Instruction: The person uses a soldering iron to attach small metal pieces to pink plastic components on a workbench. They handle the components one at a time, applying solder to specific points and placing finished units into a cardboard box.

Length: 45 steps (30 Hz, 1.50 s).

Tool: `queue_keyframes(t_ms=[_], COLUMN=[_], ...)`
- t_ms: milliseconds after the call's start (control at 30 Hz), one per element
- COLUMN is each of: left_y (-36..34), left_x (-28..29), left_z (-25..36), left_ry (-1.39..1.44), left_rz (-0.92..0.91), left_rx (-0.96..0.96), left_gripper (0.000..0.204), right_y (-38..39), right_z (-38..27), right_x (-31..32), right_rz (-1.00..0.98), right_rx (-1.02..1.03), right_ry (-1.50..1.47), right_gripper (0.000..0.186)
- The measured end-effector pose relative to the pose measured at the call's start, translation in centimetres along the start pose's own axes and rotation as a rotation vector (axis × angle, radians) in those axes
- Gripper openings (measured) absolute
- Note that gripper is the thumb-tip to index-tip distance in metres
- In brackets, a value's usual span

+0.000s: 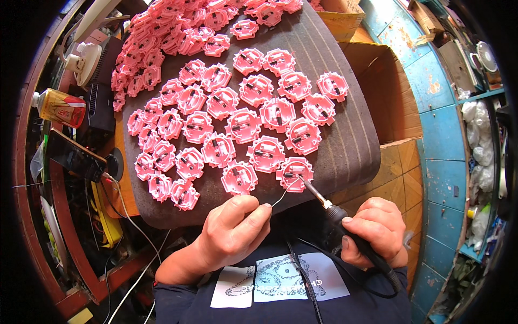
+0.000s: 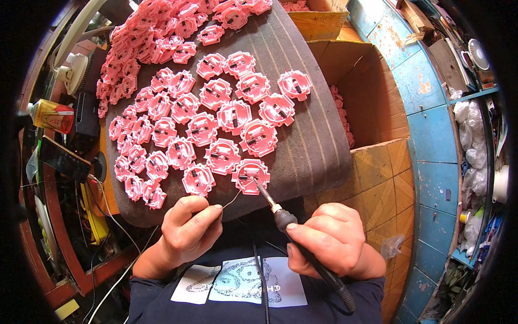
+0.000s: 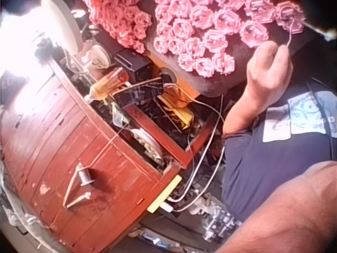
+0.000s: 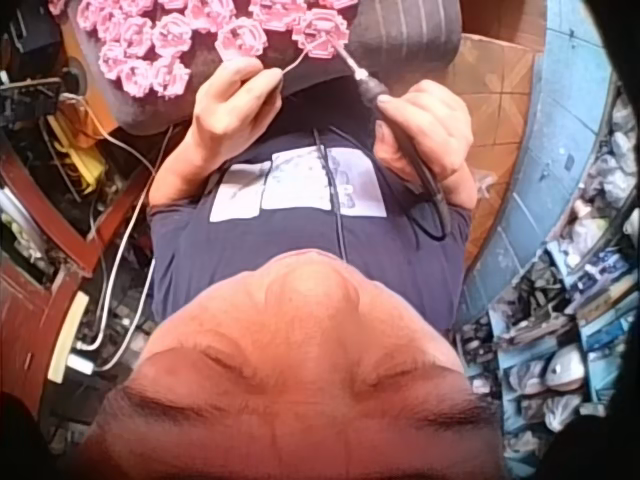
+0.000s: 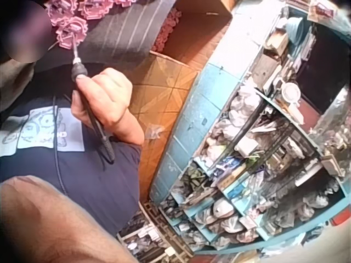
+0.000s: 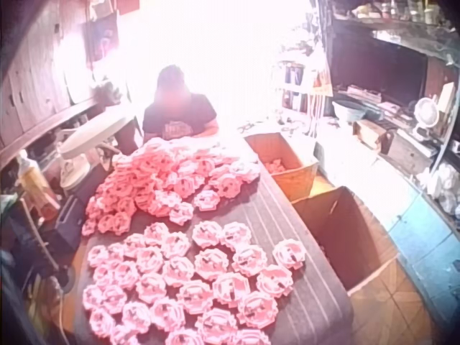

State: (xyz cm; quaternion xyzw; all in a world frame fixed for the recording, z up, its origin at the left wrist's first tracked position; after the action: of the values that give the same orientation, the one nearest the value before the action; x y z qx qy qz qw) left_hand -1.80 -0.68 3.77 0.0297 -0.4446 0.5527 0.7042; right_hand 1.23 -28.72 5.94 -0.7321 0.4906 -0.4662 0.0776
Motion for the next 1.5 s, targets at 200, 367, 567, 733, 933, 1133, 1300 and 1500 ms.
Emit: queue_keyframes(t_ms=[200, 367, 567, 733, 933, 1133, 1300, 1500], left_y=[-0.03, -0.04, -0.04, -0.39, -0.41, -0.38, 0.04, -0.34], left_x=[-0.09, -0.16, -0.10, -0.01, -0.18, -0.21, 0.00, 0.12], left_z=[0.10, -0.03, 0.05, -0.10, -0.21, -0.32, -0.18, -0.65], left_ry=[0.001, 0.003, 0.000, -0.005, -0.005, 0.001, -0.010, -0.034], left_rz=[0.010, 0.012, 0.008, 0.003, -0.004, -0.006, 0.065, 0.061], left_rx=[0.014, 0.013, 0.006, -0.041, -0.029, -0.032, 0.015, -0.018], left_gripper=[0.036, 0.035, 0.035, 0.034, 0.034, 0.035, 0.035, 0.036], right_y=[-0.13, -0.08, -0.25, -0.25, -0.23, -0.28, -0.25, -0.78], right_z=[-0.08, -0.07, -0.02, -0.05, -0.02, -0.08, -0.28, -0.13], right_x=[0.04, -0.11, -0.11, -0.15, -0.18, 0.04, 0.40, -0.15], right_rz=[-0.009, 0.016, -0.010, 0.003, 0.007, -0.015, 0.032, 0.008], right_rx=[0.005, 0.011, 0.013, 0.017, 0.015, 0.010, -0.010, -0.002], right_ry=[-0.004, 0.007, 0.003, 0.004, 0.001, -0.001, 0.015, -0.017], right_gripper=[0.029, 0.029, 0.031, 0.031, 0.030, 0.031, 0.035, 0.035])
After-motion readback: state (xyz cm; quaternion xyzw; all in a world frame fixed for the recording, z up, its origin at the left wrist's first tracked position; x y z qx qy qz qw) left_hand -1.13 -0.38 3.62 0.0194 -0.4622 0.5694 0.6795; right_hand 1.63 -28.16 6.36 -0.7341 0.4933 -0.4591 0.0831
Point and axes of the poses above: each hand's wrist, its own y-axis away from the middle knuckle, its own x-axis out of the back of the hand, z = x × y, the point moved 1 cm from there along -y, towards the middle knuckle, and after that the axes turned 5 degrees about y, right-handed, at the moved point
